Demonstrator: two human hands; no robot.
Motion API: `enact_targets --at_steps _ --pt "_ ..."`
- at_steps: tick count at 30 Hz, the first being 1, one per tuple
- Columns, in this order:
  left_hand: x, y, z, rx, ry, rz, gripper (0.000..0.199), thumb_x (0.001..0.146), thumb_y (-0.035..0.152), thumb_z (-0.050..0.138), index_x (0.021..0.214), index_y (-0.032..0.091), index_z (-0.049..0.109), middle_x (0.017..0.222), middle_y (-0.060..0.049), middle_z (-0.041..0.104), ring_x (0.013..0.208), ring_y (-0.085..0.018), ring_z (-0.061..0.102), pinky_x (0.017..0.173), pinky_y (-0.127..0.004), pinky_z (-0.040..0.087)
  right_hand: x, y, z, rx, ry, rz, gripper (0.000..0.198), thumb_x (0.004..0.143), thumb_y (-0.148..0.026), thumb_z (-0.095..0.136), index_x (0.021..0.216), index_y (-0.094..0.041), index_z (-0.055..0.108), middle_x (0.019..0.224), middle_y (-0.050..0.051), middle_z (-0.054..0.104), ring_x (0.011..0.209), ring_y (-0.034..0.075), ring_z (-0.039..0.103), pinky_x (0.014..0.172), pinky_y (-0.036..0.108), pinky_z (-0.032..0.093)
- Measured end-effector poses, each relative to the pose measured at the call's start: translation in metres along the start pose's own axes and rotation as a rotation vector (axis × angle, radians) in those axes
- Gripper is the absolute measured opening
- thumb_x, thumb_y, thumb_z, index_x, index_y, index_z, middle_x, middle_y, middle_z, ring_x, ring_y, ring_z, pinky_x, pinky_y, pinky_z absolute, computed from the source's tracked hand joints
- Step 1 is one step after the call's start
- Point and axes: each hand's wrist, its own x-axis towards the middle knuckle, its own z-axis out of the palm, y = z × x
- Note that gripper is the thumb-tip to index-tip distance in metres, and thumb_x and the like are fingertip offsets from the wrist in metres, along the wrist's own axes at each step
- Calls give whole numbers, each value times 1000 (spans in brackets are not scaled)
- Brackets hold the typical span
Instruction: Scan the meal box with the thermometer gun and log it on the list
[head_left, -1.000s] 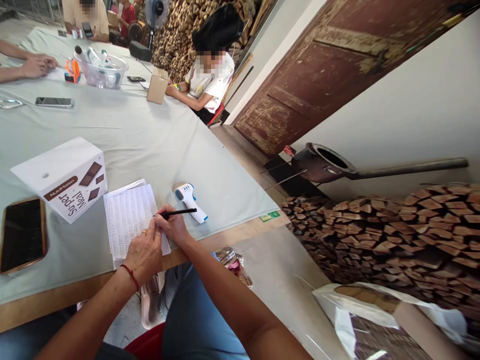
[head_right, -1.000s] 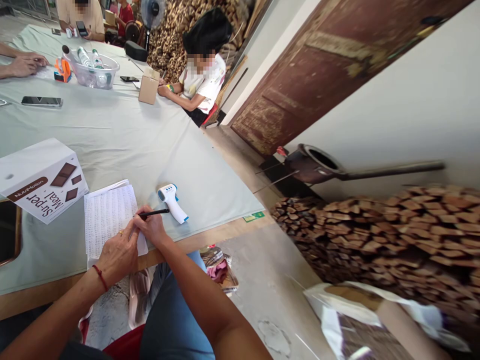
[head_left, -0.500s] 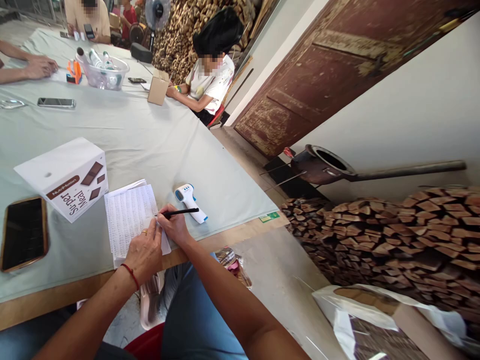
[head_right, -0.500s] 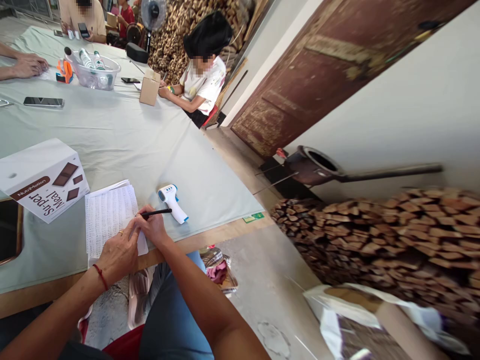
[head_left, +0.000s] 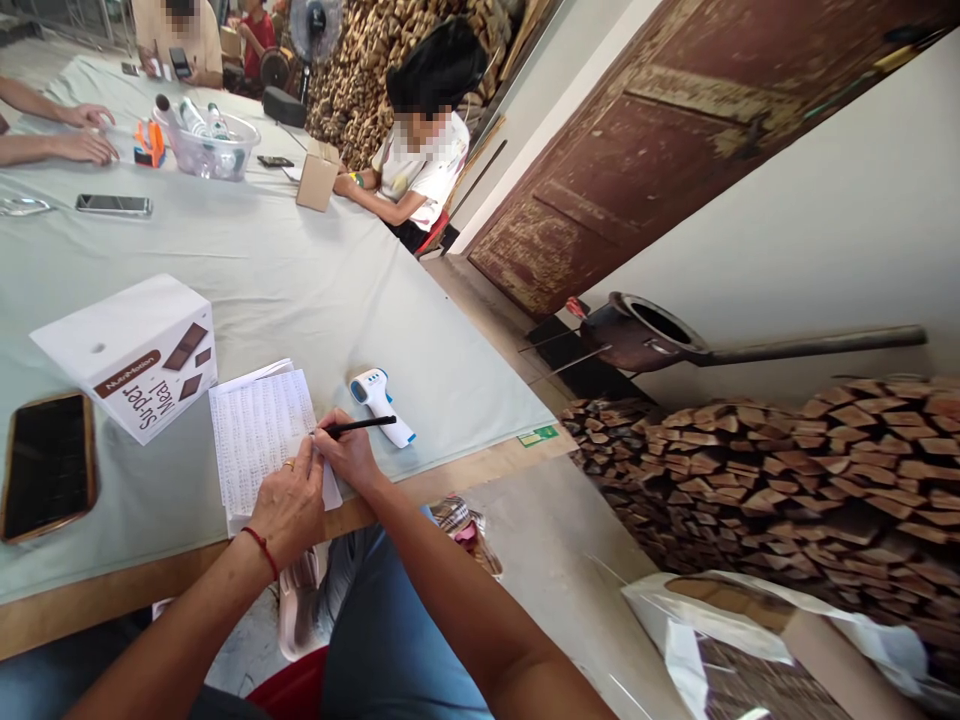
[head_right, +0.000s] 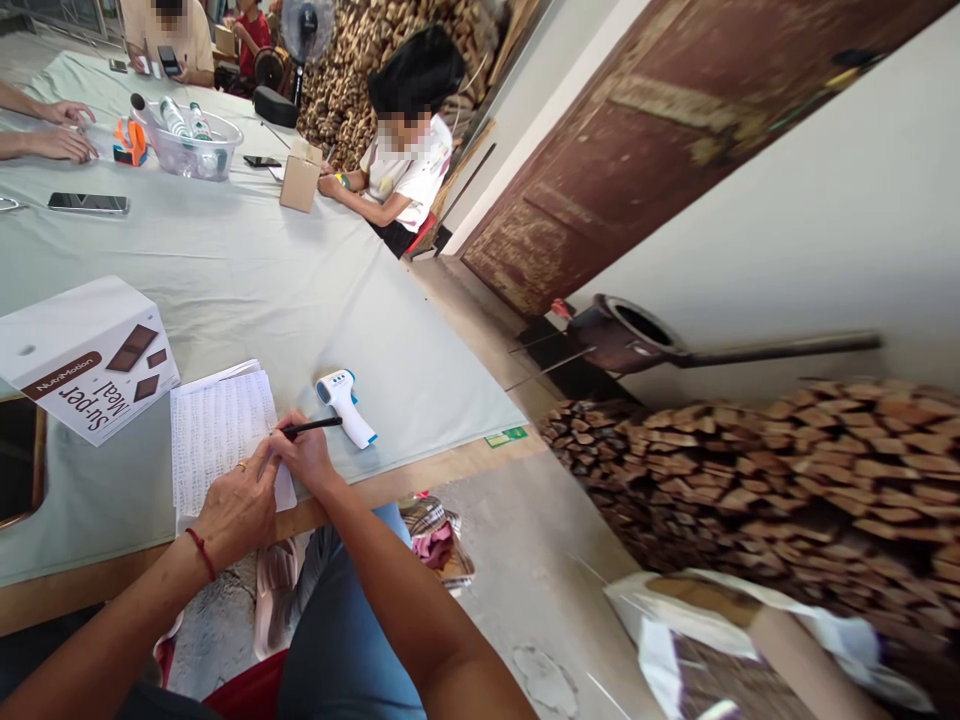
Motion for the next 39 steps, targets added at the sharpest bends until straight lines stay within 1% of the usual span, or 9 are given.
enact_targets --at_steps 3,7,12,18,21,28,31,34,39 --pt "0 0 1 -6 7 3 60 84 7 49 144 7 47 153 -22 43 113 -27 65 86 -36 57 0 0 0 4 10 0 13 69 -35 52 63 -23 53 59 -3 52 58 15 47 57 28 41" --pt "0 0 -1 -3 -13 1 60 83 8 48 143 6 47 153 -22 42 113 -27 65 87 -36 56 -1 0 -1 2 19 -2 13 69 -35 52 63 -23 52 58 -3 51 58 15 47 57 28 41" --pt "0 -1 -3 14 -43 13 59 84 10 47 142 6 49 155 -22 40 117 -28 63 90 -36 54 0 2 -1 5 55 3 12 69 -35 52 64 -24 51 58 -3 51 58 15 46 56 28 42" --pt "0 -1 -1 -20 -12 17 59 84 10 48 142 7 49 154 -22 41 112 -27 64 89 -37 54 0 3 -1 -35 40 -1 14 70 -36 52 64 -23 52 59 -3 52 58 15 47 57 28 42" --pt "0 -2 -2 -19 -19 24 58 84 9 47 142 7 49 154 -22 40 113 -27 64 90 -37 55 -1 3 -1 -63 44 -5 14 71 -36 51 64 -23 52 59 -3 52 58 15 48 58 28 41" --pt "-1 -2 -1 -21 -2 25 58 84 9 46 142 7 50 154 -22 41 112 -27 65 90 -38 55 -1 1 -2 -42 34 -7 12 70 -33 52 62 -24 51 58 -3 51 58 15 47 56 28 41" --pt "-1 -2 0 -34 2 19 59 83 9 46 142 9 50 153 -23 41 112 -27 65 90 -38 55 -1 0 -2 -36 63 8 13 70 -34 52 62 -24 51 58 -3 52 59 15 48 58 28 43" --pt "-1 -2 0 -13 -19 21 60 83 9 46 142 6 48 153 -24 41 115 -28 64 91 -37 54 -1 1 -1 -27 102 22 13 69 -36 51 63 -24 50 59 -3 53 60 16 48 60 29 44" --pt "-1 -3 0 -15 -24 27 61 81 10 49 142 4 48 154 -25 40 116 -28 63 91 -38 54 -1 3 0 -54 108 -1 13 70 -35 50 63 -24 50 59 -3 52 59 16 47 60 30 42"
